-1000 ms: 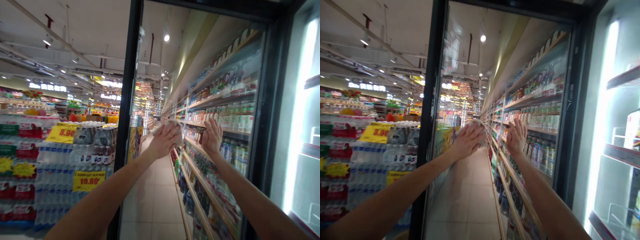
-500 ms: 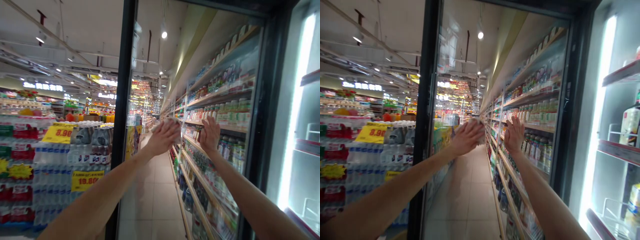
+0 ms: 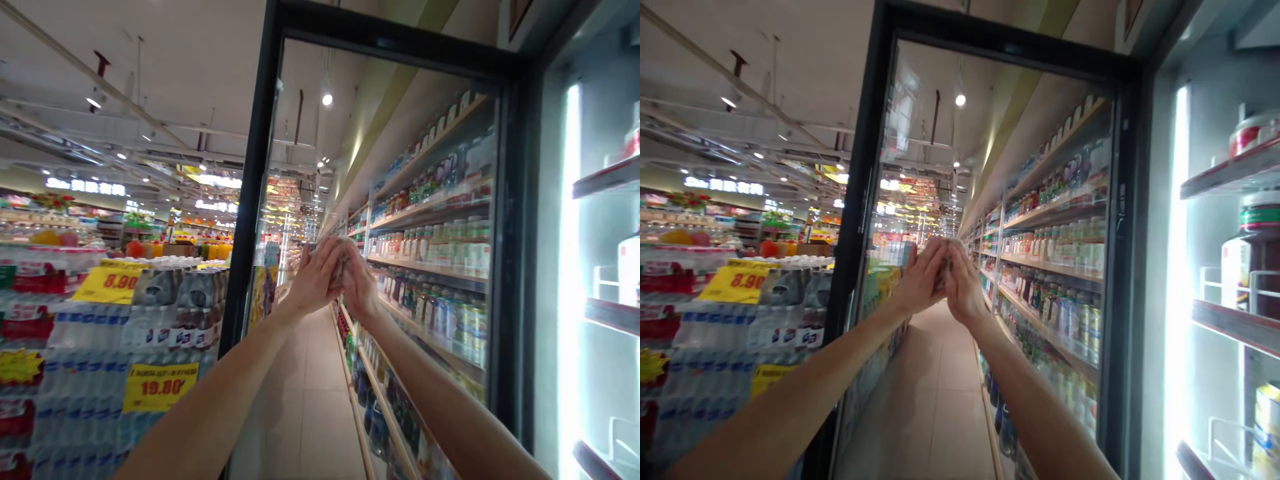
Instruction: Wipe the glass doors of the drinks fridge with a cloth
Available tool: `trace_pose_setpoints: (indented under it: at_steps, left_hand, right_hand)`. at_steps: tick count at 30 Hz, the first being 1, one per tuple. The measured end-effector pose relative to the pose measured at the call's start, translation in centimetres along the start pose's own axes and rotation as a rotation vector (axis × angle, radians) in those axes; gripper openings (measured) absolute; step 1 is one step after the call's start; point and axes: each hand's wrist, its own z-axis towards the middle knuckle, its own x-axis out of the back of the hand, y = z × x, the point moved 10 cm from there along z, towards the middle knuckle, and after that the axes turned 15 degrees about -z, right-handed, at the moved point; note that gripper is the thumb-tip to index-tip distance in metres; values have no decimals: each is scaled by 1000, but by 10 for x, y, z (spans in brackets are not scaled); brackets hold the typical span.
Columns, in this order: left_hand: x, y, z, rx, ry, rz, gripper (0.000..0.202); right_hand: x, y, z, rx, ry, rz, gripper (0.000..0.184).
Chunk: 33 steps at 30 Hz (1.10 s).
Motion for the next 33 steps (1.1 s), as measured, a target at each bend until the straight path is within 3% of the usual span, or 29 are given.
trace_pose_setpoints:
  at_steps: [4,8,11,14,15,17,19,23,25,26,28,31,33]
  left_hand:
    - [24,-7,-24,49,94,-32,74]
    - [32,-8,-31,86,98,-25,67]
    - [24,-11,-30,172,35,115,60]
    - [13,-11,-32,232,-27,220,61]
    - [11,-11,-32,243,-39,238,62]
    - [9,-11,-32,251,-45,261,64]
    - [8,-13,-32,247,-43,267,65]
    - [8,-14,-41,231,-50,246,63]
    - [8,-11,-53,212,-70,229,62]
    - [8,-8,-61,204,-83,223,62]
    - [9,-4,-75,203,-102,222,62]
    - [10,0,-87,240,-118,225,61]
    - [8,1,-88,260,-127,216,61]
  right_hand:
    - [-39,-24,21,-70,-118,-207,46]
    - [-41,-5,23,-59,-177,-380,45]
    - [-6,62,-1,-175,-217,-491,47]
    - [53,152,-38,-443,-140,-572,53]
    - [73,180,-52,-605,-90,-617,54]
    - [90,202,-70,-785,-9,-649,55]
    - [74,175,-61,-706,24,-605,55]
    - [-6,43,-19,-140,-84,-426,48]
    - [-25,9,-21,20,-161,-393,44]
    - [-23,10,-28,31,-180,-402,42]
    - [1,46,-48,-56,-174,-458,42]
    - [63,132,-85,-391,-32,-567,49]
    - [88,163,-105,-616,74,-609,52]
